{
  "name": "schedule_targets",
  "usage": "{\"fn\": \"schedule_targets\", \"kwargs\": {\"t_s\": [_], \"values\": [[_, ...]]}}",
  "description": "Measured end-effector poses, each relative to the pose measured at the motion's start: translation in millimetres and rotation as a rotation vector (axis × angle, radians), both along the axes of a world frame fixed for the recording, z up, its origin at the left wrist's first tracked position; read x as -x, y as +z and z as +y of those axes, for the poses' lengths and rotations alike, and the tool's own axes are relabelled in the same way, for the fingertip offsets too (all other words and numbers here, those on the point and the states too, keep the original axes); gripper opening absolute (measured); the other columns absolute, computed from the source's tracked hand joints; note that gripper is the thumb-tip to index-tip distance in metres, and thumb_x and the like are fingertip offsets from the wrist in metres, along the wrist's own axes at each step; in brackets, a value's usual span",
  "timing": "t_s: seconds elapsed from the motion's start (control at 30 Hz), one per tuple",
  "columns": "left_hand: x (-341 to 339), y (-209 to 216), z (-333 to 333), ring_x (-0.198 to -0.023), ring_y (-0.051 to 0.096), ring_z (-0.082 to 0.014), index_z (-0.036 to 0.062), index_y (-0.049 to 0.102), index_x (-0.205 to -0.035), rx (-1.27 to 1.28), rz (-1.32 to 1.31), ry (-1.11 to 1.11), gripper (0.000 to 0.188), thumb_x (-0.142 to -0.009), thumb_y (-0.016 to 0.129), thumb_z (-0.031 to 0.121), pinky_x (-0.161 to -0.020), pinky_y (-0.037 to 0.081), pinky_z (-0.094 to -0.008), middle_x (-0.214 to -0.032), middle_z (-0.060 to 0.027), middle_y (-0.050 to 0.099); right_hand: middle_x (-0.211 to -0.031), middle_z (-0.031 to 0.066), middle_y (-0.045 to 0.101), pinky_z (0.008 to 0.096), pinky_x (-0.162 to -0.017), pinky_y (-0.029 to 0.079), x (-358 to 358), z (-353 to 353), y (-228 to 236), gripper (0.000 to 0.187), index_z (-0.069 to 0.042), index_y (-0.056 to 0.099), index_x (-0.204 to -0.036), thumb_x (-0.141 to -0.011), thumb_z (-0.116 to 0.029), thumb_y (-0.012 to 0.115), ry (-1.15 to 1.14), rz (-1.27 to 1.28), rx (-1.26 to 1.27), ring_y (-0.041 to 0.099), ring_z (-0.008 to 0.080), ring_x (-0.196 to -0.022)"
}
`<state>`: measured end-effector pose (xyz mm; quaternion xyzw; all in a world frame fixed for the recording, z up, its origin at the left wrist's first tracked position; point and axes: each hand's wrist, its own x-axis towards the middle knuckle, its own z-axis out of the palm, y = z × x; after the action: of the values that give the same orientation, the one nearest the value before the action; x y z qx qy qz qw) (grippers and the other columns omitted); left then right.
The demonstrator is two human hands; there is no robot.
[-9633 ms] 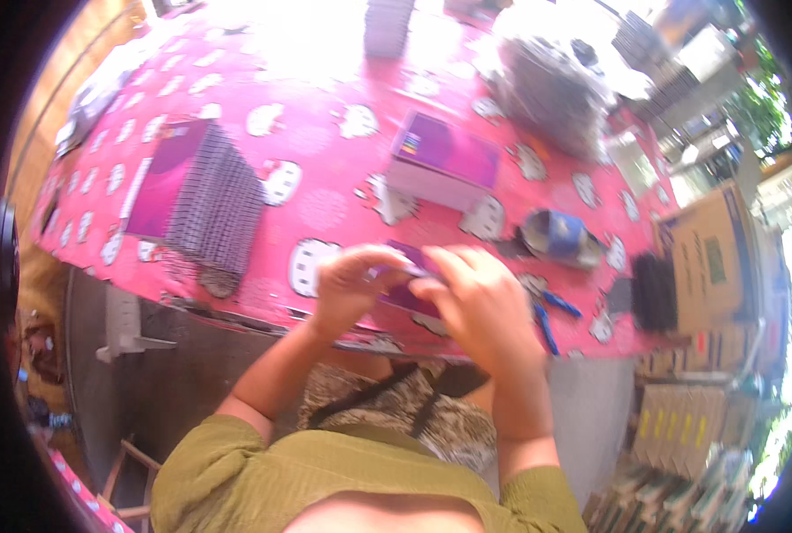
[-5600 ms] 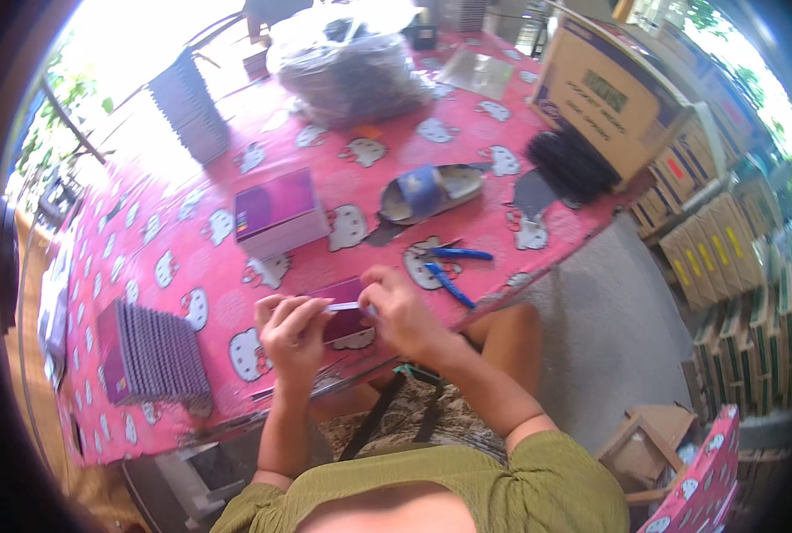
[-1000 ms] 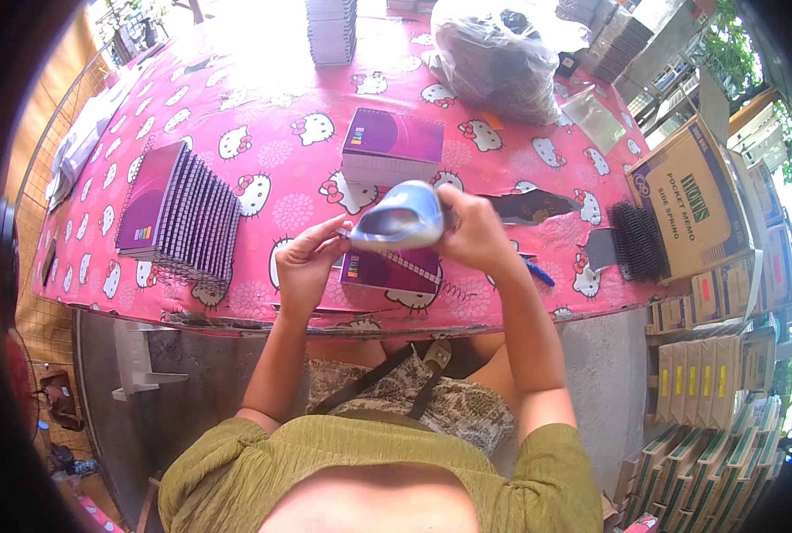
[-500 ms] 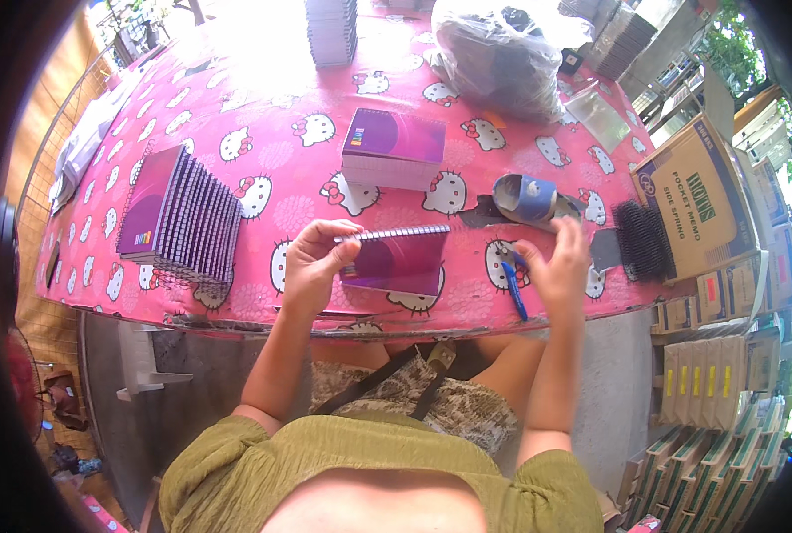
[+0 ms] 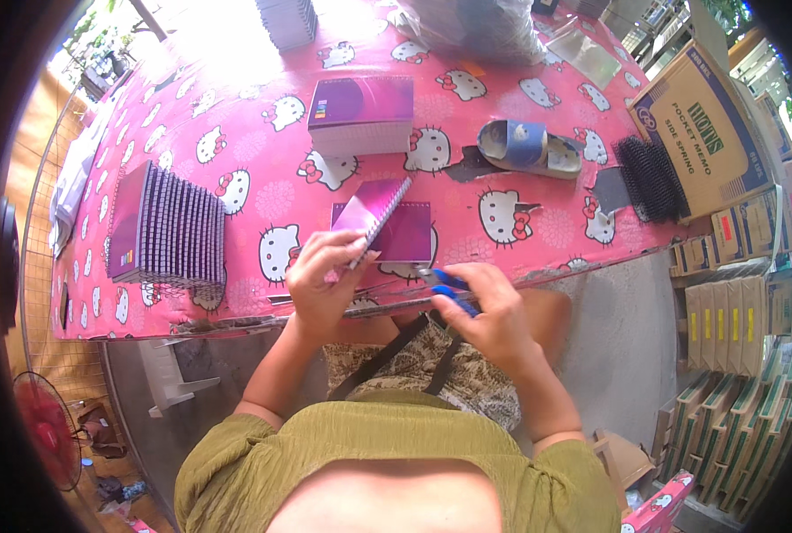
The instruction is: The person inserts a spiral binding into a stack of notebook paper and covers, then uses pliers to crimp the ends of the wire.
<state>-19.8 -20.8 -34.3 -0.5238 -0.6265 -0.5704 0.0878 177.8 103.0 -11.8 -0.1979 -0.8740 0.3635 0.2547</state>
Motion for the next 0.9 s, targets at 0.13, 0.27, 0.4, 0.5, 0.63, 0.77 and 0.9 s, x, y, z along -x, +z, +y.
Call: {"fn": "schedule_targets", "kwargs": {"t_s": [0.13, 0.27, 0.4, 0.5, 0.63, 0.77, 0.9], "values": [[-6, 2, 8, -0.079, 0.064, -0.0178, -0.0015, 0.062, -0.077, -0.009, -0.152, 0.069, 0.025, -0.065, 0.083, 0.003, -0.065, 0.054, -0.0276, -0.090, -0.0138, 0.067, -0.104, 0.0149, 0.060, 0.0409, -0.085, 0.046, 19, -15, 14, 0.039, -0.003, 0.061, -0.108, -0.075, -0.019, 0.074, 0.025, 0.045, -0.127, 0.058, 0.0317, -0.096], [-10, 2, 8, -0.079, 0.065, -0.0166, -0.0013, 0.061, -0.075, -0.035, -0.145, 0.106, 0.024, -0.064, 0.083, 0.002, -0.066, 0.054, -0.0270, -0.090, -0.0140, 0.067, -0.107, 0.0148, 0.059, 0.0413, -0.086, 0.044, 31, -17, 21, 0.040, -0.003, 0.061, -0.109, -0.075, -0.021, 0.074, 0.035, 0.047, -0.239, 0.057, 0.0319, -0.098], [-7, -7, 7, -0.074, 0.062, -0.0236, -0.0030, 0.061, -0.080, -0.069, -0.108, 0.090, 0.027, -0.060, 0.080, -0.006, -0.063, 0.052, -0.0318, -0.087, -0.0143, 0.067, -0.103, 0.0141, 0.060, 0.0406, -0.081, 0.045, 37, -20, 26, 0.039, -0.003, 0.061, -0.108, -0.076, -0.022, 0.073, 0.042, 0.025, -0.258, 0.058, 0.0306, -0.095], [-8, -2, 6, -0.074, 0.063, -0.0258, -0.0026, 0.062, -0.081, -0.086, -0.077, 0.060, 0.026, -0.060, 0.076, -0.009, -0.065, 0.052, -0.0316, -0.088, -0.0145, 0.068, -0.096, 0.0116, 0.064, 0.0340, -0.071, 0.050, 36, -16, 20, 0.034, 0.001, 0.061, -0.106, -0.084, -0.023, 0.069, 0.140, -0.022, 0.296, 0.063, 0.0221, -0.084], [-6, -6, 7, -0.078, 0.065, -0.0273, -0.0015, 0.064, -0.082, -0.141, 0.000, 0.006, 0.024, -0.063, 0.078, -0.004, -0.067, 0.053, -0.0329, -0.088, -0.0142, 0.069, -0.088, 0.0081, 0.067, 0.0241, -0.066, 0.051, 33, 4, 17, 0.028, 0.004, 0.061, -0.107, -0.094, -0.021, 0.057, 0.350, -0.131, 1.317, 0.064, 0.0103, -0.076], [-3, -3, 12, -0.075, 0.065, -0.0249, -0.0008, 0.064, -0.080, -0.165, -0.006, 0.073, 0.025, -0.063, 0.082, 0.001, -0.065, 0.053, -0.0321, -0.086, -0.0143, 0.069, -0.095, 0.0105, 0.067, 0.0300, -0.074, 0.051, 22, 24, 5, 0.034, 0.000, 0.062, -0.107, -0.087, -0.027, 0.066, 0.125, -0.038, 0.435, 0.065, 0.0188, -0.085], [7, 3, 8, -0.076, 0.065, -0.0208, -0.0013, 0.065, -0.078, -0.172, -0.120, 0.068, 0.024, -0.064, 0.084, 0.002, -0.064, 0.052, -0.0295, -0.087, -0.0151, 0.069, -0.126, 0.0172, 0.053, 0.0476, -0.100, 0.037, 7, 77, -18, 0.037, -0.004, 0.062, -0.107, -0.079, -0.026, 0.070, -0.229, -0.328, -0.461, 0.049, 0.0352, -0.117]]}}
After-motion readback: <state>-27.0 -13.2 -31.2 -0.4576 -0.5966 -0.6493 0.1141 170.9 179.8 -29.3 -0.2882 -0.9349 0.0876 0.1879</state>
